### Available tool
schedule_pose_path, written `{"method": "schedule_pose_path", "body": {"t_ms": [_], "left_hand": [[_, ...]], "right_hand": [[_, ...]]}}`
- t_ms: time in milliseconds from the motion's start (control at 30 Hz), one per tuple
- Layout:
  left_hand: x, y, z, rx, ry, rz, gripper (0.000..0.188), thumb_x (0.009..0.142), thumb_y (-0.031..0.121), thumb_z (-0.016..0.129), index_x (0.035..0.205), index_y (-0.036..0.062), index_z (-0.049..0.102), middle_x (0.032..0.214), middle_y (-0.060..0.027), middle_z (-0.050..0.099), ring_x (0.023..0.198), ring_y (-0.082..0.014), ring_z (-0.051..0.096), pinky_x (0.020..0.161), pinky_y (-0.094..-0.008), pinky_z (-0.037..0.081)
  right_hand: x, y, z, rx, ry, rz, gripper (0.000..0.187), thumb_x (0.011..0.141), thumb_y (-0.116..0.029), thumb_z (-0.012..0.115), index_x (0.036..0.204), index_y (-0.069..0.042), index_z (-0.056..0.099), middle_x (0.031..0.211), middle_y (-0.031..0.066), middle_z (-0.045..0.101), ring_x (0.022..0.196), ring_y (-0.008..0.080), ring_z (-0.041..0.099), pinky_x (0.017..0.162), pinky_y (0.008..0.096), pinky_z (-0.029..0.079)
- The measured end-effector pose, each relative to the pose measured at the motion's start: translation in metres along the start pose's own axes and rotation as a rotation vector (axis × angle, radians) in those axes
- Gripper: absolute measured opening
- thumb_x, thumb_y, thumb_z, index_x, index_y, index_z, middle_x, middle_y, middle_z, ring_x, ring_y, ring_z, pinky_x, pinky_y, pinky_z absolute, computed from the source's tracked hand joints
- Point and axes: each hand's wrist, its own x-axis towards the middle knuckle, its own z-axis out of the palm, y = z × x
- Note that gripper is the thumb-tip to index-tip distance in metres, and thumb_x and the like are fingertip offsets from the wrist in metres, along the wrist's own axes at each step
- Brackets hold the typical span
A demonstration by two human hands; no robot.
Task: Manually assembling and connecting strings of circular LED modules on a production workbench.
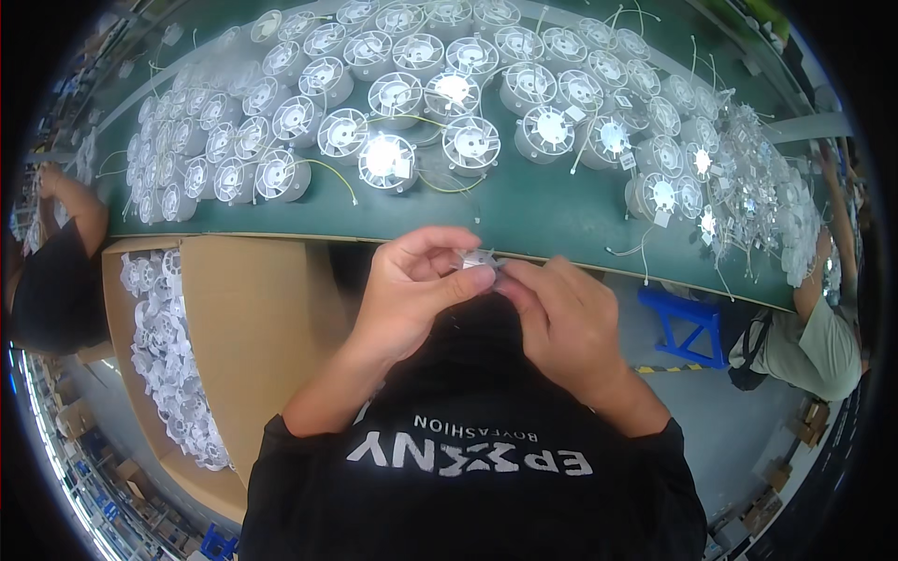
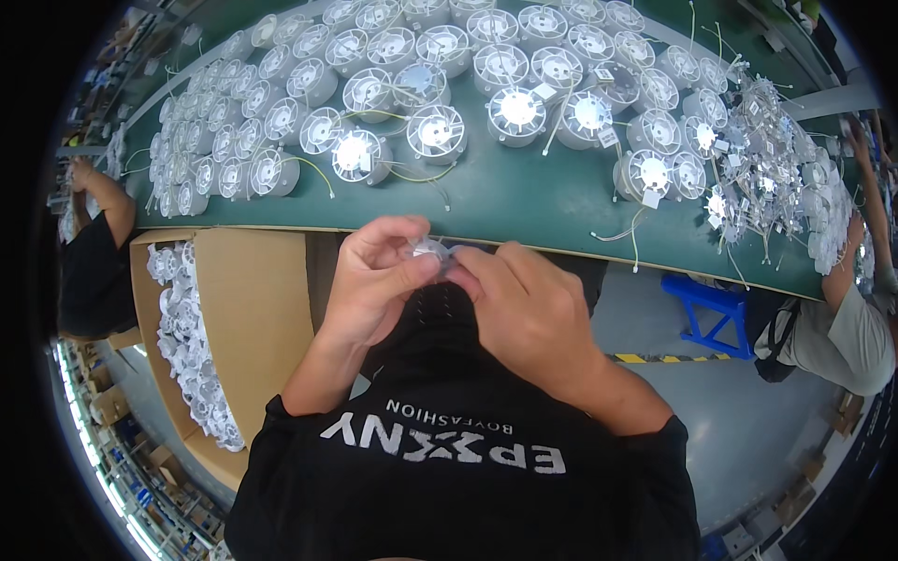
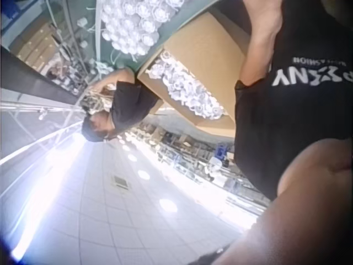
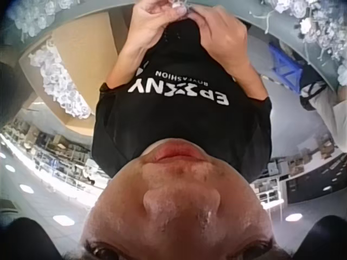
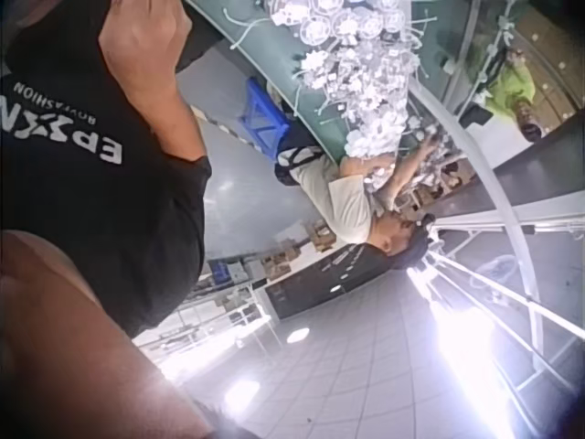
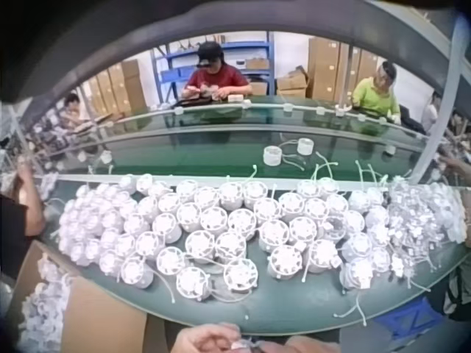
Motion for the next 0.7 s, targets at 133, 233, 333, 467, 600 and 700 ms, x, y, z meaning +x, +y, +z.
{"method": "schedule_pose_path", "body": {"t_ms": [133, 233, 333, 467, 600, 700], "left_hand": [[0.006, 0.005, 0.009, 0.315, -0.090, 0.175, 0.034, 0.083, -0.012, 0.073, 0.113, 0.0004, 0.067, 0.109, -0.0087, 0.064, 0.085, -0.0154, 0.063, 0.078, -0.0253, 0.055], [0.010, 0.018, 0.019, 0.626, -0.105, 0.328, 0.033, 0.080, -0.010, 0.075, 0.111, 0.0026, 0.070, 0.109, -0.0068, 0.063, 0.084, -0.0155, 0.061, 0.076, -0.0263, 0.053], [0.022, 0.038, 0.027, 1.234, -0.062, 0.625, 0.033, 0.076, -0.002, 0.080, 0.107, 0.0067, 0.072, 0.108, -0.0045, 0.061, 0.087, -0.0176, 0.057, 0.075, -0.0296, 0.048], [0.048, 0.044, 0.032, 1.768, 0.149, 0.854, 0.030, 0.073, 0.010, 0.082, 0.101, 0.0094, 0.073, 0.110, -0.0039, 0.061, 0.095, -0.0211, 0.055, 0.078, -0.0330, 0.045], [0.060, 0.044, 0.031, 1.971, 0.231, 0.909, 0.029, 0.073, 0.019, 0.084, 0.099, 0.0115, 0.074, 0.114, -0.0019, 0.063, 0.099, -0.0230, 0.055, 0.082, -0.0346, 0.045], [0.064, 0.042, 0.028, 1.999, 0.233, 0.899, 0.029, 0.074, 0.024, 0.085, 0.098, 0.0126, 0.074, 0.118, 0.0000, 0.065, 0.101, -0.0237, 0.055, 0.085, -0.0351, 0.045]], "right_hand": [[0.003, 0.008, -0.007, -0.108, -0.028, -0.095, 0.021, 0.078, 0.003, 0.074, 0.098, -0.001, 0.070, 0.075, 0.0073, 0.058, 0.058, 0.0206, 0.049, 0.054, 0.0306, 0.042], [-0.005, 0.023, -0.010, -0.067, -0.064, -0.084, 0.016, 0.080, 0.002, 0.072, 0.095, -0.002, 0.068, 0.074, 0.0068, 0.057, 0.058, 0.0205, 0.047, 0.055, 0.0307, 0.041], [-0.016, 0.042, -0.005, 0.150, -0.138, 0.037, 0.007, 0.085, 0.001, 0.068, 0.092, -0.002, 0.066, 0.075, 0.0043, 0.056, 0.059, 0.0174, 0.047, 0.057, 0.0287, 0.041], [-0.046, 0.032, -0.002, 0.563, -0.247, 0.515, 0.005, 0.092, -0.001, 0.061, 0.095, -0.002, 0.064, 0.078, 0.0022, 0.056, 0.063, 0.0139, 0.046, 0.060, 0.0261, 0.040], [-0.067, 0.032, 0.005, 0.789, -0.252, 0.695, 0.009, 0.097, -0.004, 0.054, 0.099, -0.002, 0.062, 0.082, 0.0011, 0.057, 0.067, 0.0112, 0.046, 0.062, 0.0238, 0.038], [-0.074, 0.034, 0.004, 0.880, -0.214, 0.707, 0.012, 0.099, -0.007, 0.050, 0.103, -0.003, 0.061, 0.085, 0.0007, 0.058, 0.069, 0.0096, 0.045, 0.063, 0.0223, 0.037]]}}
